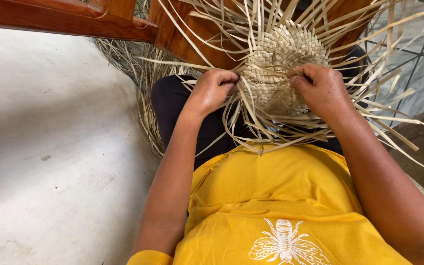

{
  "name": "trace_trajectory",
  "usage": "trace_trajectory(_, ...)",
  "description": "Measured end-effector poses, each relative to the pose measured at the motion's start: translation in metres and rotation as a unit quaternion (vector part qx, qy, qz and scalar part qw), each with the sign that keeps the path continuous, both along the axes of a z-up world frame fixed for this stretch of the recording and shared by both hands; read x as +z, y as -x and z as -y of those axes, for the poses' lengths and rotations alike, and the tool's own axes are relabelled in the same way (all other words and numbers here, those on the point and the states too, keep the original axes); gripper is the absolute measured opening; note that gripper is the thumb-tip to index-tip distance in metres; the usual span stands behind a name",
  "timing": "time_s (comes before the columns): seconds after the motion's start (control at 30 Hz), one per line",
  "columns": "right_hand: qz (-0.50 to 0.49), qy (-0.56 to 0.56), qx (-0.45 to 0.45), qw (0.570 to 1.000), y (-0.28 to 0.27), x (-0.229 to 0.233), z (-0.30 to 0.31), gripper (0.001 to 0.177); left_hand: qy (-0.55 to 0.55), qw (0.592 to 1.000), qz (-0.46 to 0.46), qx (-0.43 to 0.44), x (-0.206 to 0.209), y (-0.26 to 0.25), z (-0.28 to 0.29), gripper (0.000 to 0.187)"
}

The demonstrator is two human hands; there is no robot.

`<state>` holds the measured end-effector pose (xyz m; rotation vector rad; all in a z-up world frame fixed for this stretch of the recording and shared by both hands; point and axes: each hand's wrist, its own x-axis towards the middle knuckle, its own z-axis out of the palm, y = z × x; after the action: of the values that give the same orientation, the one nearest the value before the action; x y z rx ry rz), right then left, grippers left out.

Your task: Weaving dried plant fibers into a circular structure using hands and a knife for trimming.

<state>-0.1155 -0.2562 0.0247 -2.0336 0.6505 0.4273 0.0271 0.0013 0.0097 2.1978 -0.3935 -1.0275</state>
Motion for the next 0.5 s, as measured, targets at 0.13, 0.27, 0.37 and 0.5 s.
trace_trajectory(0.13, -0.002, 0.006, 0.000, 1.000, 0.002, -0.014, 0.007, 0.016, 0.082, 0.993, -0.052, -0.074, 0.014, -0.013, 0.006, 0.024)
trace_trajectory(0.27, 0.006, 0.013, -0.011, 1.000, 0.003, -0.023, 0.011, 0.014, 0.124, 0.979, -0.140, -0.080, 0.023, -0.027, 0.009, 0.020)
trace_trajectory(0.37, 0.010, -0.001, -0.020, 1.000, 0.003, -0.017, 0.009, 0.014, 0.111, 0.977, -0.156, -0.091, 0.006, -0.034, 0.003, 0.018)
trace_trajectory(0.5, 0.019, -0.004, -0.017, 1.000, 0.004, -0.023, 0.013, 0.012, 0.114, 0.978, -0.160, -0.071, 0.015, -0.037, -0.001, 0.014)
